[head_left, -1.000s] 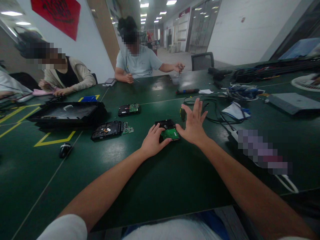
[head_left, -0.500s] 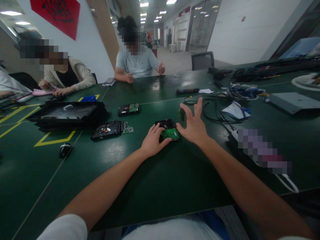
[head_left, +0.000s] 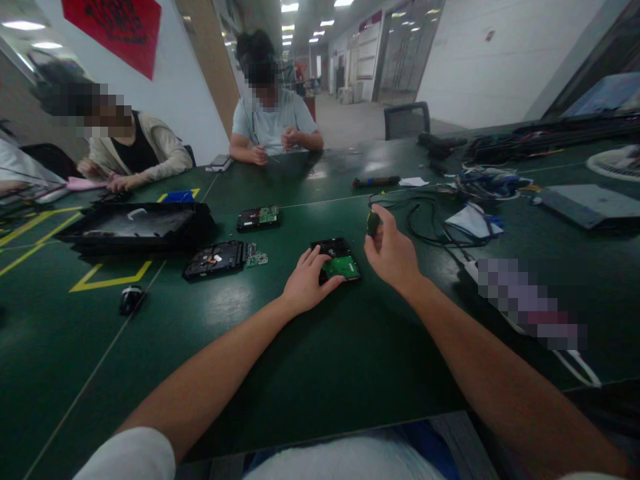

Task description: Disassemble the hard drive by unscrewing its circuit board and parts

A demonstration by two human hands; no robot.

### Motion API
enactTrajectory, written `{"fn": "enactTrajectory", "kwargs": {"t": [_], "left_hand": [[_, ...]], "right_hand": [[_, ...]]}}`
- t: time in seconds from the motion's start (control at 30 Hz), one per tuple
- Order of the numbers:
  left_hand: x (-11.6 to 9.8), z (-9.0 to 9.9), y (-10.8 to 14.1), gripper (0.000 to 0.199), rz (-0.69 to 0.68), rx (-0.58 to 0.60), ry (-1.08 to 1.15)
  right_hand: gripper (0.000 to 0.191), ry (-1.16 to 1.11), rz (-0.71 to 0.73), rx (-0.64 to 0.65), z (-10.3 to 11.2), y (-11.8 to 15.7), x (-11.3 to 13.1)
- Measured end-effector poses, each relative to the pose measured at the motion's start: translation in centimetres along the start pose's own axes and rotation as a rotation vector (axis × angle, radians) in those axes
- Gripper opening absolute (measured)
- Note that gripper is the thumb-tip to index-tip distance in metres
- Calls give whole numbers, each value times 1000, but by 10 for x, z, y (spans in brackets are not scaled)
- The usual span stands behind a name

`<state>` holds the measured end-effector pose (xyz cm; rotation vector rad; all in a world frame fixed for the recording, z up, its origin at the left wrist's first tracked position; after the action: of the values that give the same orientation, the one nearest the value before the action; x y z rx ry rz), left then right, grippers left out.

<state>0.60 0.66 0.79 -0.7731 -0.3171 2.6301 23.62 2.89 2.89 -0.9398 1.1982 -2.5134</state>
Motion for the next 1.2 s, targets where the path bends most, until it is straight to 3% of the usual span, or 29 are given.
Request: {"fn": "enactTrajectory", "kwargs": {"t": [0.2,1.2], "left_hand": [[1,0,0,59,-14,-8,4],[1,-1,0,60,-11,-12,14]], "right_hand": [[63,-170,152,-154,-3,1,-2],[64,-288,143,-134,-12,6,-2]]}}
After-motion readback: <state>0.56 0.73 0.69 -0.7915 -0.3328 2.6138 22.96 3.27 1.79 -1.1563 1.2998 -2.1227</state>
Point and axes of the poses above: each hand's wrist, its own y-axis away from the middle knuckle, its own z-axis out of the back of the hand, x = y × z, the point moved 1 cm from there along -y, towards the middle knuckle, and after that the axes turned 10 degrees about -x, right-handed, at the moved point
